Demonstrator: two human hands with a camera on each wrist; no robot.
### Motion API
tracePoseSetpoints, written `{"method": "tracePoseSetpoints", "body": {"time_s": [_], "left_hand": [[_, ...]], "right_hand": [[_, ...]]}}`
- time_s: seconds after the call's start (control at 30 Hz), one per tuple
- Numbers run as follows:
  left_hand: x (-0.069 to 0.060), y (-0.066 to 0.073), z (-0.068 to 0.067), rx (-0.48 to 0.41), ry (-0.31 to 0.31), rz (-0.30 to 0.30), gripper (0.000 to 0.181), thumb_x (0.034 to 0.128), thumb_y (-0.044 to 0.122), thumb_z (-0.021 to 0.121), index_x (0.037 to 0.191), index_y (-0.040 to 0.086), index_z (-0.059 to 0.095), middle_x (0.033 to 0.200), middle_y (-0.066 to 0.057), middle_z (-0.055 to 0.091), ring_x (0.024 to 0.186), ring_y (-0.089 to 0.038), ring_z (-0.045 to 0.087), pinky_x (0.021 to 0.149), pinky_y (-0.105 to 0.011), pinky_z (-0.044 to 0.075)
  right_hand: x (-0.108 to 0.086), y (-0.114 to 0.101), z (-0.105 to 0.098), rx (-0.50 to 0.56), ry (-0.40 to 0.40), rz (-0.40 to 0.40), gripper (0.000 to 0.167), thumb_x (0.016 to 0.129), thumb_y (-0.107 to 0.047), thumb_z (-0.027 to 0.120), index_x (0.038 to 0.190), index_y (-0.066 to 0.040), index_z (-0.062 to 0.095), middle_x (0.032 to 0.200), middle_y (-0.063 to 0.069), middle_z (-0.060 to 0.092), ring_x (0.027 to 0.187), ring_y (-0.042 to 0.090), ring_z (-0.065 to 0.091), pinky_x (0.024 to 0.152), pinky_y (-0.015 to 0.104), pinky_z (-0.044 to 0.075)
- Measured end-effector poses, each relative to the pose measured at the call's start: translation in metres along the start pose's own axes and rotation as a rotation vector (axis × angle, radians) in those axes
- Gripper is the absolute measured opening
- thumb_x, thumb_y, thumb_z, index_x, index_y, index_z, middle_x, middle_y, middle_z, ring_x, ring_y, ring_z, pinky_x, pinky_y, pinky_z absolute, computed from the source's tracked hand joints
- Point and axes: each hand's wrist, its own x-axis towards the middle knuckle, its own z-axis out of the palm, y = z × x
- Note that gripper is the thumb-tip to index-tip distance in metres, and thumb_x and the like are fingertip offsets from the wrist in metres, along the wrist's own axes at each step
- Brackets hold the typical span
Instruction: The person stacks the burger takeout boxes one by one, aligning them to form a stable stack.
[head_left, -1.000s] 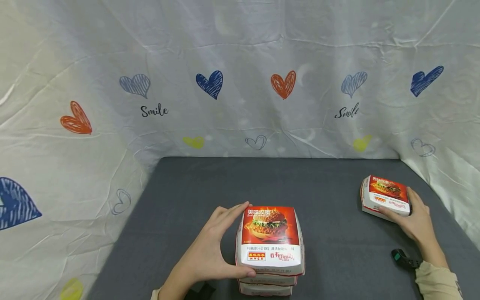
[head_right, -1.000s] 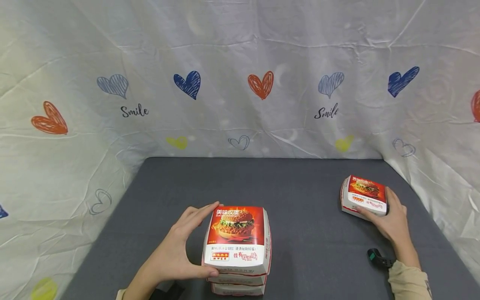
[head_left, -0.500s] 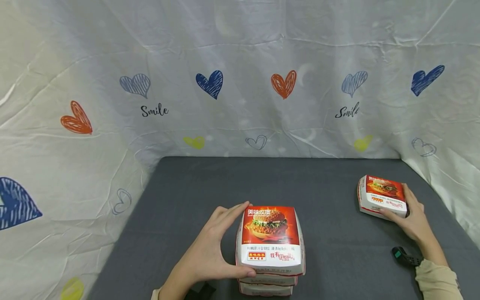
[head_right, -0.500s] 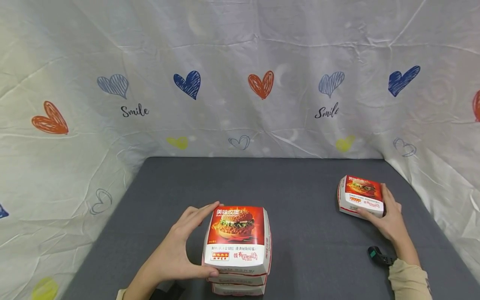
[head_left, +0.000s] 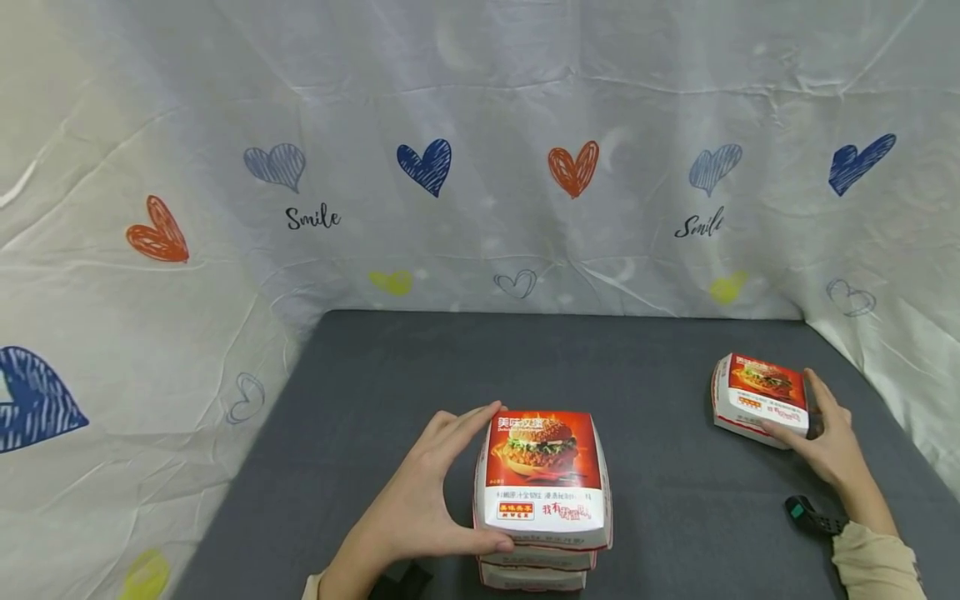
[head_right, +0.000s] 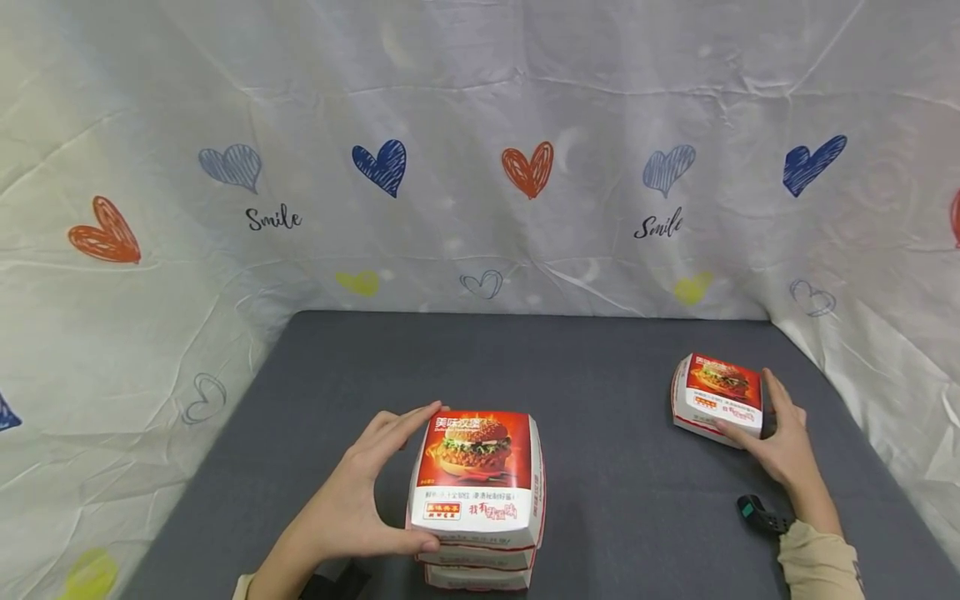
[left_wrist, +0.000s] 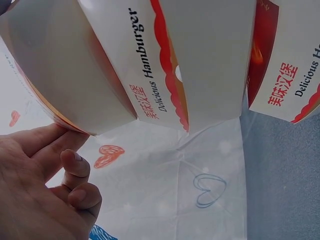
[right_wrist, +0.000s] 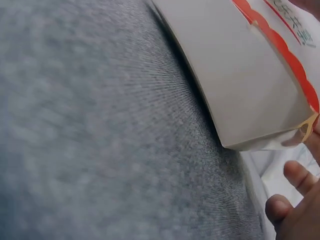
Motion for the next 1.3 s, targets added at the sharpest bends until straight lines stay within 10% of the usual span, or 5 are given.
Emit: {"method": "tracePoseSetpoints", "body": {"time_s": [0.33,0.67,1.3], "left_hand": [[0.000,0.000,0.000,-0.007,-0.005,0.003,0.119,0.0644,0.056,0.099,0.165,0.033,0.039,0.134,0.011,0.058,0.115,-0.008,0.045,0.092,-0.043,0.055],[0.001,0.002,0.000,-0.012,-0.012,-0.026,0.118,0.0639,0.054,0.100,0.164,0.036,0.040,0.134,0.014,0.057,0.116,-0.007,0.045,0.093,-0.044,0.055],[-0.001,0.003,0.000,-0.024,-0.004,-0.015,0.118,0.0648,0.053,0.100,0.164,0.035,0.040,0.134,0.012,0.057,0.116,-0.008,0.045,0.092,-0.042,0.055]], "right_hand": [[-0.001,0.003,0.002,-0.003,-0.001,0.002,0.105,0.093,-0.035,0.079,0.169,-0.002,0.014,0.145,0.039,0.041,0.115,0.042,0.034,0.076,0.026,0.031],[0.000,-0.007,0.001,-0.086,0.057,0.002,0.105,0.087,-0.037,0.084,0.166,0.002,0.026,0.128,0.037,0.050,0.113,0.045,0.042,0.081,0.054,0.034],[0.000,-0.012,0.002,-0.076,0.098,-0.082,0.101,0.089,-0.037,0.081,0.165,0.005,0.027,0.161,0.037,0.035,0.127,0.055,0.038,0.096,0.069,0.031]]}}
